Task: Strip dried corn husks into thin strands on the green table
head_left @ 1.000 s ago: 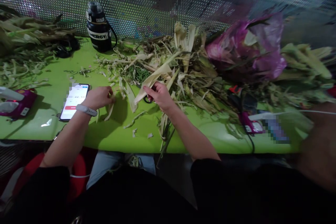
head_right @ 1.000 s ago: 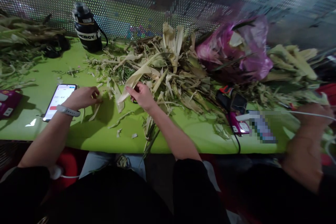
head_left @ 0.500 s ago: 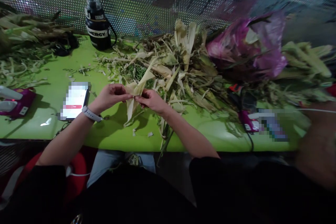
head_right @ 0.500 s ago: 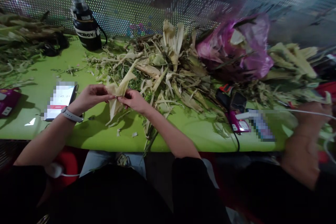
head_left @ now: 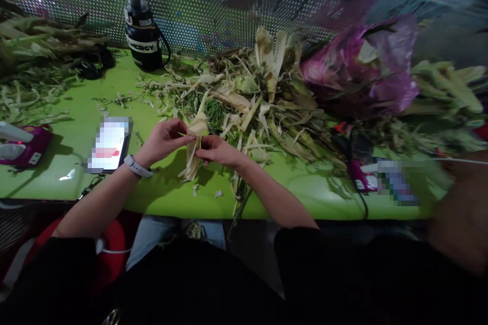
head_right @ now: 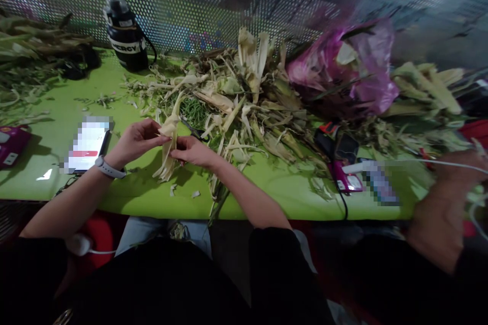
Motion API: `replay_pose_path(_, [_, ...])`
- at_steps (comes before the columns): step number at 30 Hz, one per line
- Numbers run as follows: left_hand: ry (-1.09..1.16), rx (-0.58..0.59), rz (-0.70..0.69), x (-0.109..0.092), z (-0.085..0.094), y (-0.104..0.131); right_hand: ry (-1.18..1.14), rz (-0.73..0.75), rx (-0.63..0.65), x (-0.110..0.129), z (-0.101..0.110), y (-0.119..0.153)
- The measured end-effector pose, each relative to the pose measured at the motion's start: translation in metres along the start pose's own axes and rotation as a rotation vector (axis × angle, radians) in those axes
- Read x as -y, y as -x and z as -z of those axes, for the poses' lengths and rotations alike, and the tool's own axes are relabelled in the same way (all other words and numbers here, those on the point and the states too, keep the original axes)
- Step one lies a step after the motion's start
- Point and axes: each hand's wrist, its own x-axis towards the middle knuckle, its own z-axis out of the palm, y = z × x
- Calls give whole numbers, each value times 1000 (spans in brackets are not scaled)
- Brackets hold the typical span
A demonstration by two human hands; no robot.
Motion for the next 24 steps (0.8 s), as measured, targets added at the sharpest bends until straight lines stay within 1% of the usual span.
replay_pose_path(3, [7,-7,-1,0,-3,1,-5,0,1,1,-1,0])
replay_pose_path(8, [6,-66,-62,1,-8,2,-4,38,-21,5,-2,1])
replay_pose_path(12, [-64,-78,-97,2,-11,5,19,-9,-10,10,-1,4])
replay_pose_path(15, [-84,-111,-126,1,-13,6,48,0,-48,11,-3,5])
replay_pose_path(17, [-87,-121,-125,-1,-15,7,79,11,-72,10,-4,4])
replay_pose_path(20, [-51,-132,-65,-4,-15,6,75,18,-135,9,-3,2])
replay_pose_path(21, [-23,-113,-26,-4,-15,6,57,27,-163,9,-2,1])
replay_pose_path(22, [12,-70,25,-5,-15,6,35,39,-189,10,0,0])
replay_pose_path(23, [59,-4,86,-5,-15,7,11,52,-213,10,2,-1])
replay_pose_path(24, [116,87,156,-4,-16,7,-13,64,-234,10,4,-2])
